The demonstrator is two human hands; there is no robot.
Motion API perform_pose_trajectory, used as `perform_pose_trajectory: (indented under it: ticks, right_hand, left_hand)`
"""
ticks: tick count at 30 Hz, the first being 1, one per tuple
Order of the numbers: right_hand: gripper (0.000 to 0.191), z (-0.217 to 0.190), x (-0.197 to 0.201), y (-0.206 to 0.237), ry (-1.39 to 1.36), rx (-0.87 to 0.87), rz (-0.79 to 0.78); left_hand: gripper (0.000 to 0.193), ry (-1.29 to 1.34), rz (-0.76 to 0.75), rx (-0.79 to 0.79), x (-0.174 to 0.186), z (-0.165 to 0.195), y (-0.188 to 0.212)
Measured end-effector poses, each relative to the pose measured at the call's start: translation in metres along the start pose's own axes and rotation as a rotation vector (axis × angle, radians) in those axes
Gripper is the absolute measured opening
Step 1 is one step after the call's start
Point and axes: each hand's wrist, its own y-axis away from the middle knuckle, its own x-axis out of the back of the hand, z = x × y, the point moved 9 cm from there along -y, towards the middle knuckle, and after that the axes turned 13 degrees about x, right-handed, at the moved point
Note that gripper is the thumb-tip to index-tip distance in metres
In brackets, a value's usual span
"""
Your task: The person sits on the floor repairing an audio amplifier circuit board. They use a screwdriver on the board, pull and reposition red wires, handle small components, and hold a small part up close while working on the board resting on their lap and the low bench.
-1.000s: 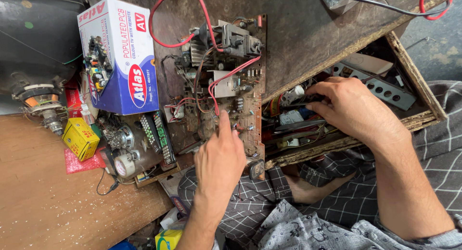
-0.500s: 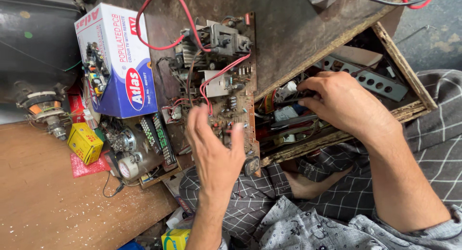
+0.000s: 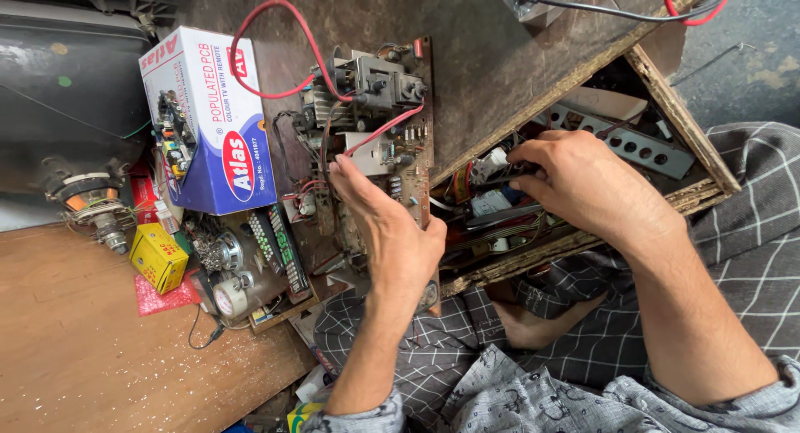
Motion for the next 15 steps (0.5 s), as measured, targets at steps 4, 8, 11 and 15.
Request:
perform_pose_trajectory:
  ticks: [4,8,11,15]
  right_hand:
    - [0.031,0.002,-0.002,0.0,-0.003,-0.038,-0.029]
    - [0.034,0.002,-0.003,-0.001,0.004,-0.074,-0.048]
    - [0.033,-0.002,-0.001,-0.003,0.019,-0.072,-0.051]
    - [0.032,-0.003,-0.001,-0.004,0.033,-0.074,-0.054]
  left_hand:
    - [0.136,0.046,-0.075,-0.013,0.02,0.002,-0.009]
    - [0.137,0.054,-0.14,-0.041,0.048,0.004,-0.025]
    - [0.139,0.04,-0.168,-0.104,0.064,0.011,-0.034]
    - [0.14,0.027,-0.247,-0.08,0.069,0.012,-0.044]
